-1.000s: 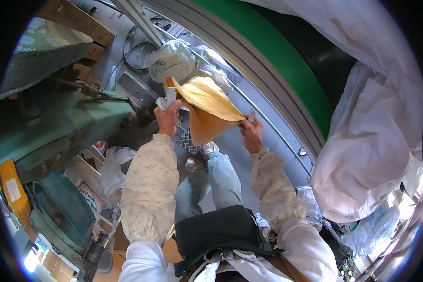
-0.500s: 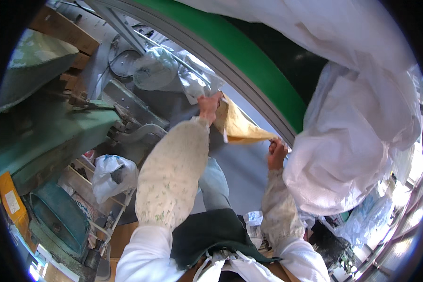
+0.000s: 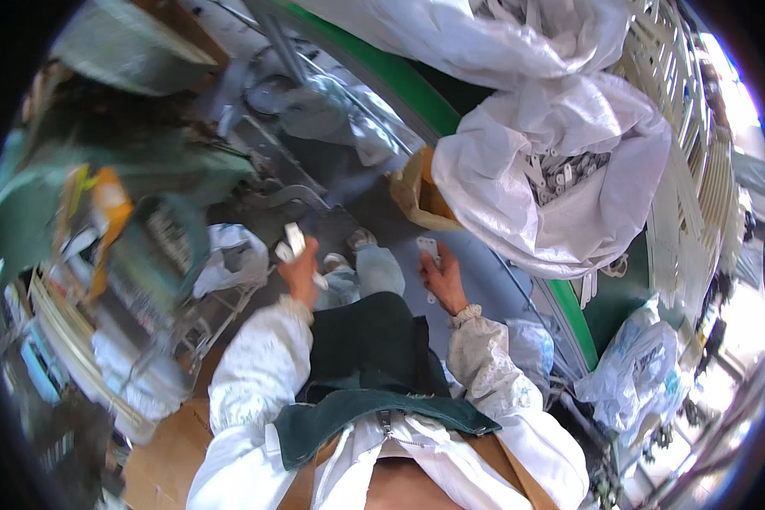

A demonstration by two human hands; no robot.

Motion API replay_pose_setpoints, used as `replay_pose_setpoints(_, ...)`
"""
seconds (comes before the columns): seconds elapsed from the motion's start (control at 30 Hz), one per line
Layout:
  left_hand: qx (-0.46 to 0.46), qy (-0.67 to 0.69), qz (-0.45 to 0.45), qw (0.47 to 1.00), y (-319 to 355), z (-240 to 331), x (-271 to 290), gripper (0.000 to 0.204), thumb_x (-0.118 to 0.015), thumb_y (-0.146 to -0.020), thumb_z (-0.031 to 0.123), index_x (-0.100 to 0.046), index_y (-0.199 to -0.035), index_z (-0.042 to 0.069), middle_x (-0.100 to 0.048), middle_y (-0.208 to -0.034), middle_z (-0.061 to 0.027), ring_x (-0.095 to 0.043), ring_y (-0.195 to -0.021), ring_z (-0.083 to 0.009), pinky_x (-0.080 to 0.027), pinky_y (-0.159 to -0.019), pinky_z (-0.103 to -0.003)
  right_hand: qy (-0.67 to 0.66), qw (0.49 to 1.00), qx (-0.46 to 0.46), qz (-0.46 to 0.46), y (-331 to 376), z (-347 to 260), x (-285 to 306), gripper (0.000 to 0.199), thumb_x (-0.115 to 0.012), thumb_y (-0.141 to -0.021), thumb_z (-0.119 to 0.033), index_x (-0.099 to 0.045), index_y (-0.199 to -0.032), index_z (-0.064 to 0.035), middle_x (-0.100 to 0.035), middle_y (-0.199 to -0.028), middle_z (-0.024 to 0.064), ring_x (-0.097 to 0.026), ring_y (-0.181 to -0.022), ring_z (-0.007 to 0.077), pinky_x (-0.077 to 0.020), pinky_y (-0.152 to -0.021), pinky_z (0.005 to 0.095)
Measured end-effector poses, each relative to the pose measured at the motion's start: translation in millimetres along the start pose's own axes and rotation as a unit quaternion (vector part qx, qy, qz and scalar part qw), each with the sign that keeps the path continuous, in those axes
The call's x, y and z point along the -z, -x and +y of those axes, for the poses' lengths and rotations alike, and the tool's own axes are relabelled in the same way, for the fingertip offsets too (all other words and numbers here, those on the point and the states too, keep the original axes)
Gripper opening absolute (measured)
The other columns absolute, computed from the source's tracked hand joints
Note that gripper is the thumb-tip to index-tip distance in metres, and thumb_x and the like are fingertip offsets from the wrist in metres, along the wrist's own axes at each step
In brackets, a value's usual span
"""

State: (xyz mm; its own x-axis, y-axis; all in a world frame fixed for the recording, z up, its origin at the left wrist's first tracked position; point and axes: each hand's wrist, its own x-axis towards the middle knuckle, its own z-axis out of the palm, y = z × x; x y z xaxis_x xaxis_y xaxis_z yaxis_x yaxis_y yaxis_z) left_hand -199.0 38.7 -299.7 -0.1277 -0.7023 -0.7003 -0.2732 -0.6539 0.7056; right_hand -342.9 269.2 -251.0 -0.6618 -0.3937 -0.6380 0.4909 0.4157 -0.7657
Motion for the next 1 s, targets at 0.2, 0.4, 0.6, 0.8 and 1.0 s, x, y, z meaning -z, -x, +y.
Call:
replay_pose_setpoints(0.2, -0.093, 0.184, 0.016, 0.978, 173, 99, 66, 0.013, -0.071, -0.082, 0.007, -0.066, -0.091, 0.0, -0.053, -0.063, 0.0029, -0.041, -0.046, -0.0038, -0.027, -0.041, -0.022, 0.027, 0.932, 0.113, -0.343, 79, -180, -108, 0.016, -0.051, -0.096, -0.017, -0.046, -0.103, -0.0029, -0.051, -0.065, 0.0005, -0.044, -0.051, 0.0049, -0.0347, -0.044, 0.021)
replay_pose_setpoints(0.4, -0.213, 0.38, 0.087, 0.896, 215, 172, 108, 0.011, -0.066, -0.088, 0.011, -0.062, -0.086, 0.002, -0.05, -0.065, 0.005, -0.037, -0.048, -0.001, -0.023, -0.042, -0.021, 0.021, 0.86, 0.212, -0.463, 151, -248, -216, 0.017, -0.054, -0.095, -0.014, -0.05, -0.107, -0.0032, -0.054, -0.068, 0.0012, -0.047, -0.049, 0.0056, -0.0356, -0.043, 0.0194)
replay_pose_setpoints(0.6, -0.256, 0.405, 0.107, 0.871, 221, 224, 132, 0.008, -0.065, -0.089, 0.011, -0.063, -0.087, 0.004, -0.059, -0.071, 0.0012, -0.047, -0.051, -0.0026, -0.028, -0.042, -0.017, 0.05, 0.852, 0.365, -0.371, 141, -221, -288, 0.012, -0.057, -0.089, -0.007, -0.051, -0.092, 0.0039, -0.058, -0.067, 0.0095, -0.055, -0.052, 0.0149, -0.0418, -0.044, 0.0297)
replay_pose_setpoints(0.8, -0.305, 0.392, 0.092, 0.863, 217, 224, 144, 0.002, -0.065, -0.086, 0.005, -0.064, -0.087, 0.004, -0.059, -0.07, 0.0005, -0.049, -0.053, -0.0043, -0.034, -0.041, -0.021, 0.091, 0.857, 0.279, -0.424, 172, -250, -285, 0.023, -0.048, -0.096, -0.013, -0.055, -0.08, 0.0029, -0.058, -0.061, 0.0084, -0.058, -0.048, 0.0151, -0.0461, -0.04, 0.0297)
replay_pose_setpoints(1.0, -0.296, 0.397, 0.148, 0.856, 202, 229, 137, 0.005, -0.066, -0.083, 0.002, -0.062, -0.083, 0.005, -0.055, -0.067, 0.0042, -0.042, -0.048, -0.0026, -0.028, -0.04, -0.019, 0.17, 0.849, 0.145, -0.478, 181, -293, -274, 0.018, -0.047, -0.097, -0.012, -0.056, -0.101, 0.002, -0.061, -0.086, 0.0085, -0.064, -0.079, 0.017, -0.0554, -0.064, 0.0317)
